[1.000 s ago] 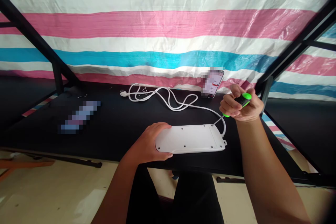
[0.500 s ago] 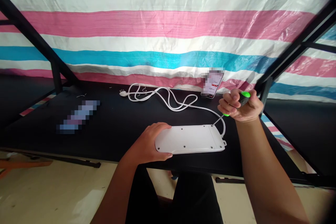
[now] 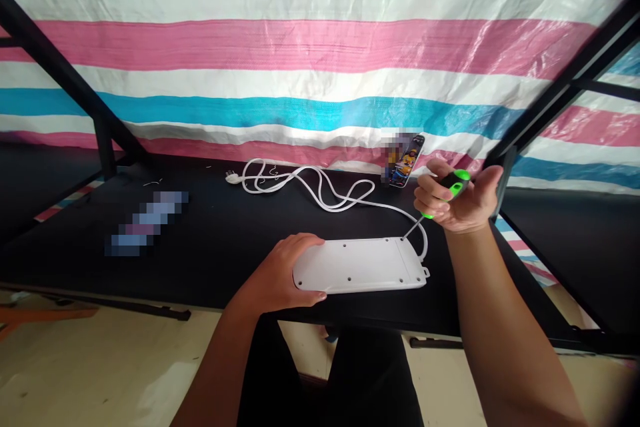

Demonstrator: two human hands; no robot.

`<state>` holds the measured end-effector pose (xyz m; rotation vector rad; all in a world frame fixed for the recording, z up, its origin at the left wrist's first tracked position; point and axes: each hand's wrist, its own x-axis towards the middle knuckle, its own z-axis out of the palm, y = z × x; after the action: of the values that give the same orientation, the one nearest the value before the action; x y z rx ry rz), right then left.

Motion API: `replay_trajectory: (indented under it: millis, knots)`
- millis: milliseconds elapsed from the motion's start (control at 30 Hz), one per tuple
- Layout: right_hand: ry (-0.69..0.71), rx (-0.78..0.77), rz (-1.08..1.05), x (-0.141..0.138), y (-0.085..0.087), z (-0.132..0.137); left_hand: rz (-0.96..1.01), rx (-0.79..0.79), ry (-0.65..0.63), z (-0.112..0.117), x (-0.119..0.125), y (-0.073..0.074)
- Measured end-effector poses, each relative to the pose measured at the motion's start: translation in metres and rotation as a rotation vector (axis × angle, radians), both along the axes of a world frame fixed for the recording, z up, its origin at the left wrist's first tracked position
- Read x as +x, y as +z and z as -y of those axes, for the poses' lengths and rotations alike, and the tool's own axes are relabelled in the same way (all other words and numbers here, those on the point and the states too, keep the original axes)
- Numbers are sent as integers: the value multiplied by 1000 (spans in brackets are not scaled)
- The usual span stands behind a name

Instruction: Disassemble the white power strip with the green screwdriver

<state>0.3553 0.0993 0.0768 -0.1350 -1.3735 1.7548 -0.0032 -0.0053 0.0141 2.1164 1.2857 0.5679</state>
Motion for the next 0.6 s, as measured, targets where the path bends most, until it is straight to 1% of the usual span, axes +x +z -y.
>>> replay_trajectory:
  millis: [200, 333, 400, 600]
  knots:
    - [-42, 81, 15, 2, -2, 2, 12, 4, 2, 0, -1, -1]
    - [-74, 36, 38, 1, 0, 5, 5, 3, 6, 0, -1, 0]
    - [-65, 21, 27, 1, 0, 4, -1, 1, -1, 0, -1, 0]
    - [-66, 62, 2, 0, -2, 3, 14, 15, 12, 1, 0, -1]
